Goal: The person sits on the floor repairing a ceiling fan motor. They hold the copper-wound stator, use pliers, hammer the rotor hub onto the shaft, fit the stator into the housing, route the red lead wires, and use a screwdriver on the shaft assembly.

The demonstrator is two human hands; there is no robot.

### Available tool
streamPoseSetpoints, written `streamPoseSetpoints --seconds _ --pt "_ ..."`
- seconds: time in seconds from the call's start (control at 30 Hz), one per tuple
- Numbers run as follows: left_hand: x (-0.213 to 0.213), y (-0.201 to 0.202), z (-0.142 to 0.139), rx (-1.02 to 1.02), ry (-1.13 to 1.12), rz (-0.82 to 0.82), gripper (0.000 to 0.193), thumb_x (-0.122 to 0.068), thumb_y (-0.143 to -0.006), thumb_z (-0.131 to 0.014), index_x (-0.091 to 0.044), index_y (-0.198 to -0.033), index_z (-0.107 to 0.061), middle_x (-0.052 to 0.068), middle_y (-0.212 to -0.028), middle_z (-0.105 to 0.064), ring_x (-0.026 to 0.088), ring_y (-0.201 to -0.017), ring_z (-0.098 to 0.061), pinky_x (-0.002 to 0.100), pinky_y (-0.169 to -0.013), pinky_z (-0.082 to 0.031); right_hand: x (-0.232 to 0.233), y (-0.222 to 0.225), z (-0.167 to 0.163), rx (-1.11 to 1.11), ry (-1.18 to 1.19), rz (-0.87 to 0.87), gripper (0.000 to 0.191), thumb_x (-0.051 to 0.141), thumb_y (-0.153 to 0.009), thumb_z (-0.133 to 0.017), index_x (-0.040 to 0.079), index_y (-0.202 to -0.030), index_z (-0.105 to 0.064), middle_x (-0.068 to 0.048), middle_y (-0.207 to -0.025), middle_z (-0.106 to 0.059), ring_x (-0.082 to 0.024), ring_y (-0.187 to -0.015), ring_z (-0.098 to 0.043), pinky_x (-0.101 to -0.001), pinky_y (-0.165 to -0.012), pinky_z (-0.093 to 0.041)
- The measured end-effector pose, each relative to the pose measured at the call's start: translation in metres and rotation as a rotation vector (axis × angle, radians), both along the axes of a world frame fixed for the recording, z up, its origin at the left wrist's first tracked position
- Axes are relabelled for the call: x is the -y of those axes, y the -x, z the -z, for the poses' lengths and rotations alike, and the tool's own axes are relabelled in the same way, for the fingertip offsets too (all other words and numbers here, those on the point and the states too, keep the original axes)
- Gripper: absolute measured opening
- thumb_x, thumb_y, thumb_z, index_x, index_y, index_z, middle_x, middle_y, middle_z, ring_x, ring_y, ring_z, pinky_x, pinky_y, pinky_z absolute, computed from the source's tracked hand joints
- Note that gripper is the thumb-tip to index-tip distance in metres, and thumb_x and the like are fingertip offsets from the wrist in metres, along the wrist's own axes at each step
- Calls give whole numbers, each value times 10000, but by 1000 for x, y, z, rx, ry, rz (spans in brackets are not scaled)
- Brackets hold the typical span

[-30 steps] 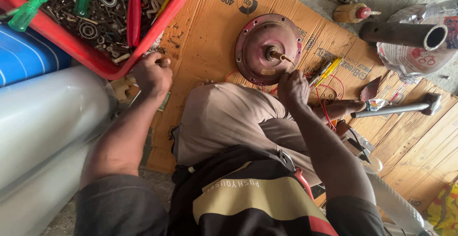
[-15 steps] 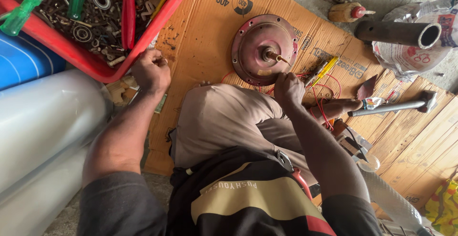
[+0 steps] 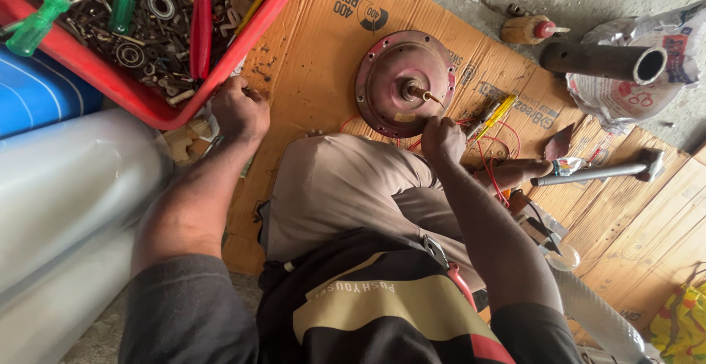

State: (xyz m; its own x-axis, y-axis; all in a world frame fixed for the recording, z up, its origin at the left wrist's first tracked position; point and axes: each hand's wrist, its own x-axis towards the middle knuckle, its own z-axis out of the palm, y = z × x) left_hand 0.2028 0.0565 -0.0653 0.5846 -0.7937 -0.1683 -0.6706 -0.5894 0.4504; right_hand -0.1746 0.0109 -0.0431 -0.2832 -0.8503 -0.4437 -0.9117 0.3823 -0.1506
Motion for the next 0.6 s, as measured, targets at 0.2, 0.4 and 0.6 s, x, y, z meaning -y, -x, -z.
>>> streamPoseSetpoints --seconds 0.2,0.4,0.6 --pt "2 1 5 -39 -141 -24 168 -111 -888 -716 -23 -1024 -669 238 -888 -718 435 -881 -711 540 -757 -562 5 -7 -17 -8 -89 -10 390 370 -952 -512 9 -962 -658 -297 -986 -693 -466 -959 -668 -570 -898 -493" --pt "-4 -2 6 -33 -84 -39 192 -110 -811 -746 -23 -964 -669 246 -843 -711 434 -793 -705 538 -685 -559 -10 -17 -15 -46 58 -157 321 326 -988 -485 47 -998 -644 -265 -946 -696 -463 -926 -661 -594 -844 -484" --pt "0 6 -27 -234 272 207 114 -76 -885 -756 -34 -978 -708 131 -819 -736 259 -739 -742 392 -699 -588 -12 -26 -17 -28 -3 -84 326 334 -966 -515 74 -987 -710 -228 -1005 -705 -447 -899 -674 -571 -777 -519"
